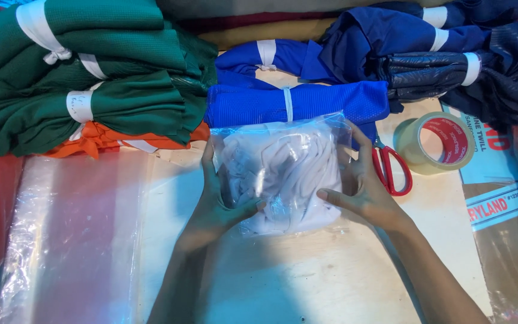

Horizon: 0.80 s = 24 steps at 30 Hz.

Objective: Packing white fabric items into a plastic bag and sealing it with adhesive tape.

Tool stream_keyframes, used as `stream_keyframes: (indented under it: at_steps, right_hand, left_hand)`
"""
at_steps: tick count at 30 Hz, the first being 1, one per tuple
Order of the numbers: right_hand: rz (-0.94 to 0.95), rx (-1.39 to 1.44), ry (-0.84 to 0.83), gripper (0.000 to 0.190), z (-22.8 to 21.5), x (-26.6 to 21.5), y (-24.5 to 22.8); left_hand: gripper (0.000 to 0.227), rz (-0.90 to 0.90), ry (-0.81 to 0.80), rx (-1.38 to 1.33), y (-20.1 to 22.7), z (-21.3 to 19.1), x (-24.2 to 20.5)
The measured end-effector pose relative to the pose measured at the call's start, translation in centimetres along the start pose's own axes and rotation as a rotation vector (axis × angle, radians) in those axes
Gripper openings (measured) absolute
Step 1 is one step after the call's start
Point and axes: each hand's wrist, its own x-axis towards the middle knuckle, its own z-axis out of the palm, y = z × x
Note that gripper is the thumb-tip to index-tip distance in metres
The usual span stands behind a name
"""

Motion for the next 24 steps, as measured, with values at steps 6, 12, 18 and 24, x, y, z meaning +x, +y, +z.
stream_keyframes:
  at_steps: [6, 12, 18, 24]
  right_hand:
    - [0.022, -0.271, -0.026, 0.114, -0.1, -0.7, -1.7]
    - [0.251, -0.593, -0.032, 0.122, -0.2, -0.6, -4.6]
    - [0.35, -0.723, -0.112, 0.121, -0.9, -0.7, -4.4]
    - [-0.049, -0.748, 0.17, 0.101, -6.7, -0.9, -1.6]
  left_hand:
    - [0.155, 0.084, 0.075, 0.17, -0.1, -1.1, -0.3]
    - [0.141, 0.293, 0.122, 0.689, 2.8, -0.3, -0.6]
    - [0.026, 0.771, -0.016, 0.721, 2.6, 4.8, 4.4]
    - [0.023, 0.69, -0.092, 0.894, 0.2, 6.4, 5.6]
